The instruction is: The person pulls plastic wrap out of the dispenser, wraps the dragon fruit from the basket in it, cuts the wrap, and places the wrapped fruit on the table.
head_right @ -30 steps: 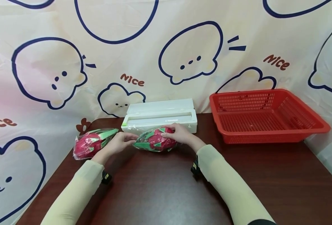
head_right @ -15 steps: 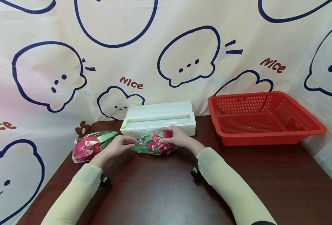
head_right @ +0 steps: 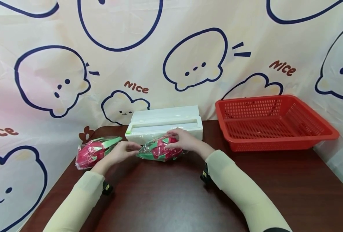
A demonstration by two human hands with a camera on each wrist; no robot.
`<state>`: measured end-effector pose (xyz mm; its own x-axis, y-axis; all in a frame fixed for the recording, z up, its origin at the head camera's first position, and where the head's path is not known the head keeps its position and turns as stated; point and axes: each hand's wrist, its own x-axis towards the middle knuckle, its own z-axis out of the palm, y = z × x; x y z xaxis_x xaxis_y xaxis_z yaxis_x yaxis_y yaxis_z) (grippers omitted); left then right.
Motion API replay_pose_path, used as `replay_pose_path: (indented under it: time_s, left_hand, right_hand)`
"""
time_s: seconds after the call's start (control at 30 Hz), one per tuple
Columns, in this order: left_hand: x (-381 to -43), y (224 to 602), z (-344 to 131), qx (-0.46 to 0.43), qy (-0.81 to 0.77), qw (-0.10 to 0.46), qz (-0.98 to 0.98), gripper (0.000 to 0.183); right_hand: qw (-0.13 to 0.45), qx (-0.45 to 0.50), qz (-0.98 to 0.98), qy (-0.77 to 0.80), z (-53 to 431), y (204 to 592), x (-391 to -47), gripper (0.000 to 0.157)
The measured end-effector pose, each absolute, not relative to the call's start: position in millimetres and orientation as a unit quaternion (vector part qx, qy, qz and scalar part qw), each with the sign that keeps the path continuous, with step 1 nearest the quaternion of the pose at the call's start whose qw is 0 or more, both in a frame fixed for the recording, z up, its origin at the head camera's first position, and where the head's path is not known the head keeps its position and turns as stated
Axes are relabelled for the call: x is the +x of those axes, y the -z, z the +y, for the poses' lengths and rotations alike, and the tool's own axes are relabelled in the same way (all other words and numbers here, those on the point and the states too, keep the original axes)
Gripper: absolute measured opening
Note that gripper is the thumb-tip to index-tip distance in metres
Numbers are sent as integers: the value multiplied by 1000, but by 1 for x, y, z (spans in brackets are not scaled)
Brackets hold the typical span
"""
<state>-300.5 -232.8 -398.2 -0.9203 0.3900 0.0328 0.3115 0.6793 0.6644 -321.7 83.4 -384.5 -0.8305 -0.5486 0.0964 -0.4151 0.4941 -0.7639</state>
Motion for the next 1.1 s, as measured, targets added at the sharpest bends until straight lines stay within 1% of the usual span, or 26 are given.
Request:
replay_pose_path:
  time_s: [0.13, 0.3, 0.47, 0.67, 0.8, 0.9, 1.1]
  left_hand:
    - [-298, 398, -238, 186, -354, 52, 915, 19]
    - [-291, 393, -245, 176, -363, 33, 914, 20]
    - [-285, 388, -258, 174, -387, -13, 906, 23]
    - [-285, 382, -271, 129, -407, -72, 901, 25]
    - [-291, 377, -274, 109, -425, -92, 894, 27]
    - [-300, 374, -273, 107, -440, -95, 887, 33]
    - [-320, 374, -274, 94, -451, -67, 885, 57]
  right_hand:
    - [80, -283, 862, 414, 81, 380, -325, 63]
    - [58, -297, 873, 381, 78, 370, -329, 56]
    - [38, -310, 879, 361, 73, 357, -338, 54]
    - [43, -304, 887, 346, 63, 337, -351, 52]
    - [37, -320, 887, 330, 56, 326, -360, 50]
    - [33, -323, 886, 330, 49, 319, -365, 47]
    - [50, -335, 881, 331, 25, 315, -371, 42]
